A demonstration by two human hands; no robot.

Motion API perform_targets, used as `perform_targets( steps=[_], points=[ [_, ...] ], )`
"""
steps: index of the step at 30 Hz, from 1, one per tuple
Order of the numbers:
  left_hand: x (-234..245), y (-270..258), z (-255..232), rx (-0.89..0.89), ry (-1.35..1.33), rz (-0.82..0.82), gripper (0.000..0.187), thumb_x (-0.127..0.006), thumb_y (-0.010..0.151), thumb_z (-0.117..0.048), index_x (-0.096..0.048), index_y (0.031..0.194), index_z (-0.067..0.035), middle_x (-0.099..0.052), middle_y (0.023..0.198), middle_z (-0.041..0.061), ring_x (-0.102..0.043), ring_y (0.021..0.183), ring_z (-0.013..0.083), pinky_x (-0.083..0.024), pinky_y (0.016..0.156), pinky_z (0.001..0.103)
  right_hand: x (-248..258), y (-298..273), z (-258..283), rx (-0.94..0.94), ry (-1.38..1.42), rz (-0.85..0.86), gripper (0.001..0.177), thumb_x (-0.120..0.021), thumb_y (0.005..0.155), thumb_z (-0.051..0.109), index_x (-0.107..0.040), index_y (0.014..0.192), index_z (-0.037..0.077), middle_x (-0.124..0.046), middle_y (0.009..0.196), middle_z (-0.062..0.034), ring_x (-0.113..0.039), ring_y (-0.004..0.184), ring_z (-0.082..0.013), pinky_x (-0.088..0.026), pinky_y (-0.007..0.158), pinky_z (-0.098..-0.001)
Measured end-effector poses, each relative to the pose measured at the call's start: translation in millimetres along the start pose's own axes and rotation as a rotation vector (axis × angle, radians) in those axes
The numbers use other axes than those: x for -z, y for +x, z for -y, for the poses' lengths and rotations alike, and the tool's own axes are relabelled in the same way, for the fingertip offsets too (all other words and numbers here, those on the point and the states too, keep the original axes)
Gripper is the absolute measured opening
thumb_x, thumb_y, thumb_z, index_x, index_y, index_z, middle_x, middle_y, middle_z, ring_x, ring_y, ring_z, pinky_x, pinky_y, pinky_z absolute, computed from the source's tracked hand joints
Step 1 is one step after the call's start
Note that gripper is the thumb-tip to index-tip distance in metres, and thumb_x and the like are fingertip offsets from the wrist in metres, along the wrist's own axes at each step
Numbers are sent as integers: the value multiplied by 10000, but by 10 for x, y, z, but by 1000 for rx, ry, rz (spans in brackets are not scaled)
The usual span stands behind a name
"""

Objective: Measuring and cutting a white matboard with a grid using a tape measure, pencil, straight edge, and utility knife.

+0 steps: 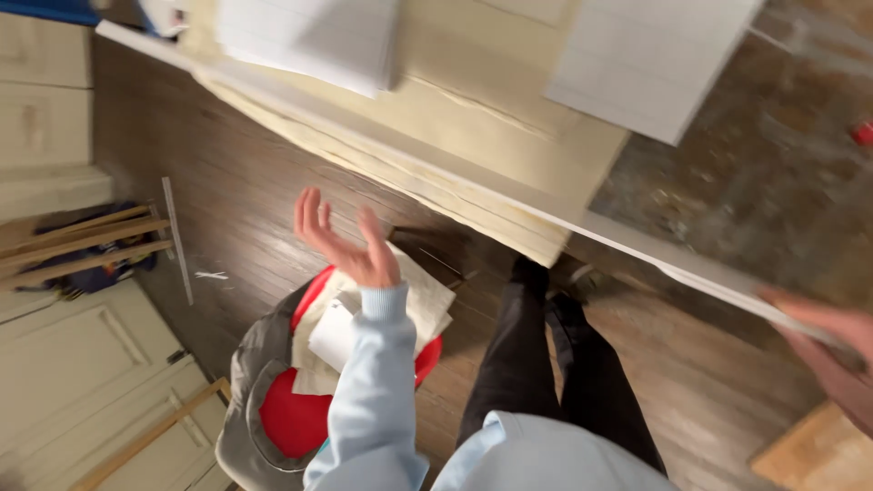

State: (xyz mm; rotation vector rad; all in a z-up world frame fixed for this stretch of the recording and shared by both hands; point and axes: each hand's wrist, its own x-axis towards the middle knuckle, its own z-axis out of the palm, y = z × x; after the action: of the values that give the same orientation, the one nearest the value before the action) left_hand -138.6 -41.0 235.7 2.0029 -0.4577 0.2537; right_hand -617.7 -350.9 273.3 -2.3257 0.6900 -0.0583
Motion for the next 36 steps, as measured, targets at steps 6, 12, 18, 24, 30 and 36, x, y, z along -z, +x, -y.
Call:
perform_targets(
  steps=[6, 12, 18, 24, 30, 36],
  points=[
    [-110, -295, -1546, -694, 84, 751, 568, -854, 913, -343, -576, 1321, -63, -578, 1355, 140, -551, 1304, 304, -279, 1213, 572, 187, 497, 1391, -37, -282, -9, 241, -778, 890, 87, -748, 1129, 99, -781, 992, -75, -732, 766, -247, -582, 675, -359],
    [-643, -800, -1846, -797, 79, 984, 518, -745, 935, -199, -587, 1399, -30, -605, 1353, 108, -575, 1282, 279, -283, 1270, 595, -26, 380, 1106, 92, -154, -51, 278, -770, 931, 102, -687, 1196, 102, -772, 1081, -67, -732, 849, -255, -585, 736, -369],
    [-915, -1229, -1700, -924, 296, 975, 383, -670, 944, -161, -591, 1294, -30, -603, 1237, 102, -587, 1193, 267, -290, 1256, 616, -135, 436, 1083, 128, -133, -82, 276, -766, 928, 81, -675, 1187, 98, -769, 1065, -68, -732, 866, -265, -586, 746, -384],
    [-1028, -1300, -1684, -930, 501, 975, 340, -623, 906, -194, -584, 1226, -83, -583, 1176, 96, -571, 1119, 254, -314, 1200, 575, -168, 445, 1059, 121, -127, -109, 251, -759, 956, 78, -677, 1192, 95, -761, 1061, -77, -731, 900, -275, -584, 759, -389],
    [-1017, -1319, -1576, -974, 572, 971, 247, -616, 968, -175, -579, 1200, -100, -572, 1194, 87, -568, 1141, 246, -335, 1189, 576, 125, 203, 1137, 99, -67, -252, 384, -789, 924, 117, -634, 1264, 30, -689, 1336, -138, -658, 1227, -341, -526, 1093, -459],
    [-955, -1273, -1536, -963, 534, 995, 268, -596, 962, -180, -574, 1213, -87, -588, 1251, 103, -560, 1177, 265, -333, 1179, 580, -256, -928, 315, -271, 369, -789, 665, -597, 975, -75, -376, 1596, 10, -428, 1657, -149, -412, 1554, -300, -326, 1331, -410]
  ],
)
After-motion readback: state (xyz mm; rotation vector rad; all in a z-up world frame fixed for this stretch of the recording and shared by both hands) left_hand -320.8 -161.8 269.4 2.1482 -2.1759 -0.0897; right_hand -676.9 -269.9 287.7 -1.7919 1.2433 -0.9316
